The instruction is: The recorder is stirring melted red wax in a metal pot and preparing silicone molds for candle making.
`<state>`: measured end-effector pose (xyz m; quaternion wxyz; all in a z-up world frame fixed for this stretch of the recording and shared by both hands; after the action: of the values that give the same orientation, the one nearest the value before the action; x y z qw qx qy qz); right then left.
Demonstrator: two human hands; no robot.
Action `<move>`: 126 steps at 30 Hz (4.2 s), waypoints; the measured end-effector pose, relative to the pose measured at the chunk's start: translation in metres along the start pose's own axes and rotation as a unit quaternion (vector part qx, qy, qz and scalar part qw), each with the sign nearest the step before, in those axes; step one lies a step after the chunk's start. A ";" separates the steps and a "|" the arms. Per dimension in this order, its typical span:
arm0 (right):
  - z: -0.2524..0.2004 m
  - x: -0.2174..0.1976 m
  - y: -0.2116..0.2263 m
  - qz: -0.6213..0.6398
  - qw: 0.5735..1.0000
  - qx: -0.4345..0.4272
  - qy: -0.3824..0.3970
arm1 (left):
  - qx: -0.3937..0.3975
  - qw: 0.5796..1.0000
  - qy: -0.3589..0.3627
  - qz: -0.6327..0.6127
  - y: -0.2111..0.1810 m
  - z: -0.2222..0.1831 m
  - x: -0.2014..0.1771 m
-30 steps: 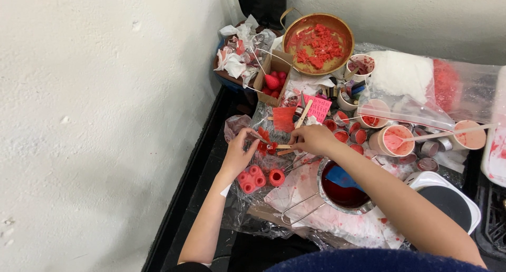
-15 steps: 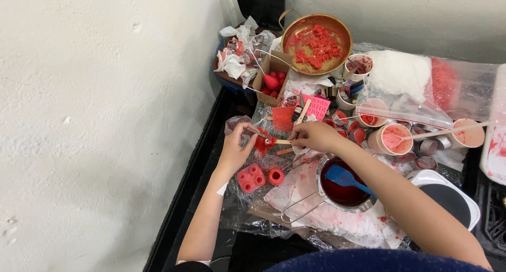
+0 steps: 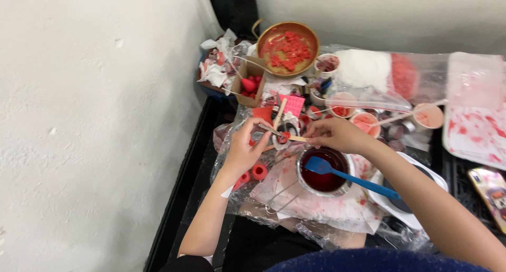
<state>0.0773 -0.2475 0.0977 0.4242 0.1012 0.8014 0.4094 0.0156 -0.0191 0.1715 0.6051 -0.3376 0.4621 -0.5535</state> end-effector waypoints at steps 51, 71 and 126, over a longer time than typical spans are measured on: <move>-0.087 0.018 -0.017 0.145 0.988 0.043 0.007 | -0.177 0.983 0.042 -0.009 0.047 -0.053 0.048; -0.083 0.017 -0.016 0.153 0.987 0.043 -0.002 | -0.247 0.959 0.071 -0.123 0.114 -0.072 0.095; -0.159 -0.015 0.026 -0.246 0.928 0.129 -0.249 | 0.029 0.946 0.176 0.270 0.014 -0.025 0.109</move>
<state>-0.0397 -0.3293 0.1744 0.6807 0.0532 0.7157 0.1469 -0.0074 -0.1210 0.1294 0.6507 -0.0800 0.6187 -0.4330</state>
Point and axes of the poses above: each hand's wrist, its own z-axis towards the middle knuckle, its own x-axis out of the palm, y = z × x, the point moved 9 cm from there along z, towards the middle knuckle, and after that the axes turned 6 degrees about -z, right-handed, at the moved point
